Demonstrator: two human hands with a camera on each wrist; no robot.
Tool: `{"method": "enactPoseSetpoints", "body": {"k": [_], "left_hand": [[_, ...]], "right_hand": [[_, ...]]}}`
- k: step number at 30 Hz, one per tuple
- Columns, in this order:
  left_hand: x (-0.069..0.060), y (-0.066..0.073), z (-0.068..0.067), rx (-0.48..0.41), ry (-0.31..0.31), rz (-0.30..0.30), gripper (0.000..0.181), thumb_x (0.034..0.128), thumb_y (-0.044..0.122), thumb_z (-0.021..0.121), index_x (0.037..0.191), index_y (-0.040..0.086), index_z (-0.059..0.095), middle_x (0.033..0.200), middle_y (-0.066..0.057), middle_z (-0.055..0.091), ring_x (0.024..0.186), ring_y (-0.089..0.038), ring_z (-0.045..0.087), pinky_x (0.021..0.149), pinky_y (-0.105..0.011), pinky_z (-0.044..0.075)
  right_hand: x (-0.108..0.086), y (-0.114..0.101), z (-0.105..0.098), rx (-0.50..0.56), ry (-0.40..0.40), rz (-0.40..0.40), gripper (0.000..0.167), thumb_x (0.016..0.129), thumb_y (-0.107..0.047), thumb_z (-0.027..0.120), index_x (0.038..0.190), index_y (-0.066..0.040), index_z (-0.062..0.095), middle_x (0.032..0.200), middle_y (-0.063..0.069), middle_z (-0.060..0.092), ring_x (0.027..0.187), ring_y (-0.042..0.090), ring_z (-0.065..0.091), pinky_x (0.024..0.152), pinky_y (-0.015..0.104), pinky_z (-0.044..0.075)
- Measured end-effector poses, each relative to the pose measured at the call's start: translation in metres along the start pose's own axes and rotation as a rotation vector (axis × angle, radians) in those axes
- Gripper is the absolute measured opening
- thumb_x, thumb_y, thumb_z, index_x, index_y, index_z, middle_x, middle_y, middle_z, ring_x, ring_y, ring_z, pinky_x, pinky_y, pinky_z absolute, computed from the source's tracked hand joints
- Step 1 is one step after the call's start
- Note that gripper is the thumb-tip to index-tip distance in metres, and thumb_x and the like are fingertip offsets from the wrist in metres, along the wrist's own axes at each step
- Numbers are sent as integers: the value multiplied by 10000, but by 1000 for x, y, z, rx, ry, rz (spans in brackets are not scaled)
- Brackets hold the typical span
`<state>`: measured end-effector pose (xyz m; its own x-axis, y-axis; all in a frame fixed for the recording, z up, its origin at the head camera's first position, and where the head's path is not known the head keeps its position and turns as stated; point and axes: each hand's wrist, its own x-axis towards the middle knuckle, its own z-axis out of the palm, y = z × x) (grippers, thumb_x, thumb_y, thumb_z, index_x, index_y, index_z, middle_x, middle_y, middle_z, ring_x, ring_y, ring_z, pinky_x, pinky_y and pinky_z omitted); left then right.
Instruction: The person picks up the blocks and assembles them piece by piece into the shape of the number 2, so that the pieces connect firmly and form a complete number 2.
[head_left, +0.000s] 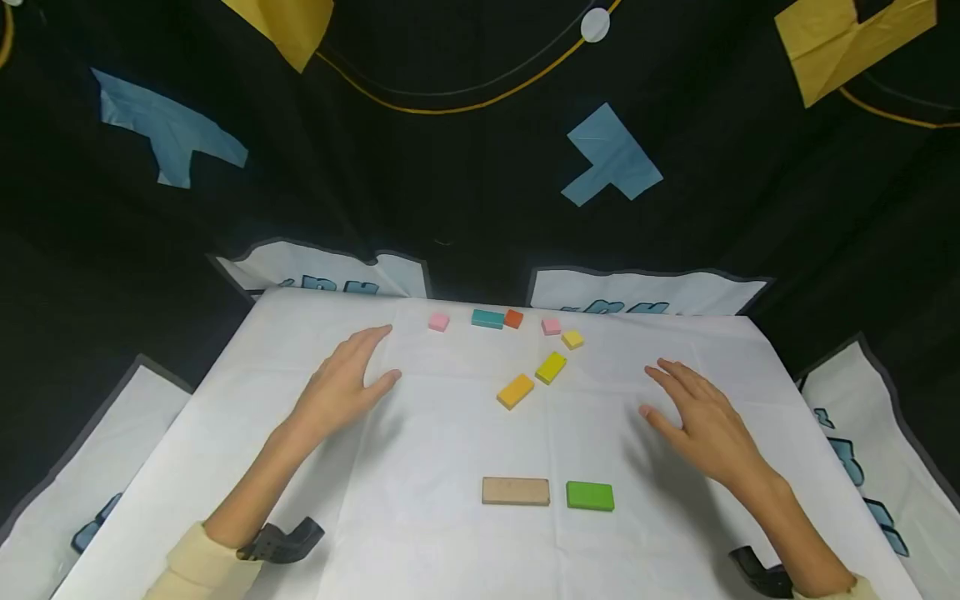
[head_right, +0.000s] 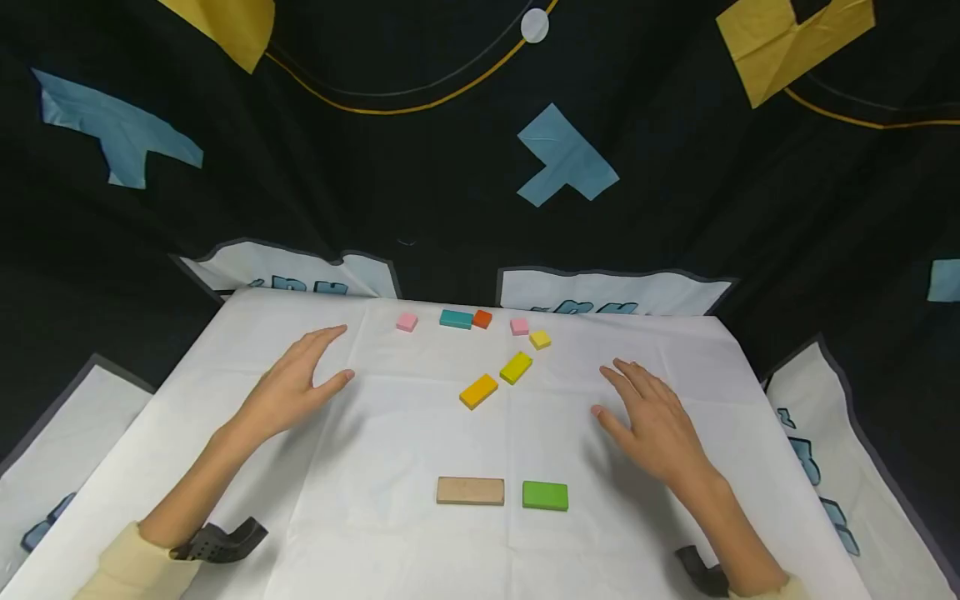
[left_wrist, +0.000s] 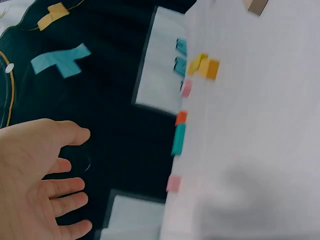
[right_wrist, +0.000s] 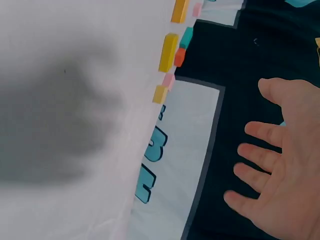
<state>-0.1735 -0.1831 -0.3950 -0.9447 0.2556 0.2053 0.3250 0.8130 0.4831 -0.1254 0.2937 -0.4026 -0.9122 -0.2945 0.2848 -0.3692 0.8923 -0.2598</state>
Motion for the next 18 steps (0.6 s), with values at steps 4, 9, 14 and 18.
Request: {"method": "enactPoseSetpoints", "body": {"k": [4, 9, 14, 18], "left_hand": [[-2, 10, 17, -102, -31, -6, 610, 948, 227, 684, 1478, 47, 443, 1462, -194, 474, 1353, -371, 432, 1091, -565, 364], [-8, 23, 38, -196, -50, 47, 544, 935, 199, 707, 1414, 23, 519, 1371, -175, 570, 1268, -347, 531, 1039, -526, 440], [-14, 31, 57, -307, -96, 95, 479, 934, 155, 711, 1365, 10, 560, 1325, -140, 611, 1219, -299, 575, 986, -454, 499], [-19, 37, 69, -413, -166, 102, 452, 941, 147, 699, 1352, 13, 567, 1311, -115, 620, 1201, -280, 588, 978, -431, 506]], "right_hand": [[-4, -3, 2, 152, -50, 48, 498, 971, -344, 667, 1370, -62, 574, 1434, 188, 507, 1324, 413, 430, 1005, 662, 382], [-9, -4, 9, 310, -76, 112, 418, 967, -289, 685, 1321, -76, 618, 1373, 138, 579, 1298, 373, 487, 1024, 592, 415], [-17, -5, 15, 437, -78, 167, 375, 956, -252, 702, 1298, -110, 644, 1323, 94, 623, 1205, 405, 569, 957, 585, 477], [-22, -8, 22, 550, -106, 170, 358, 940, -186, 720, 1277, -83, 657, 1277, 85, 651, 1202, 316, 581, 995, 507, 477]]}}
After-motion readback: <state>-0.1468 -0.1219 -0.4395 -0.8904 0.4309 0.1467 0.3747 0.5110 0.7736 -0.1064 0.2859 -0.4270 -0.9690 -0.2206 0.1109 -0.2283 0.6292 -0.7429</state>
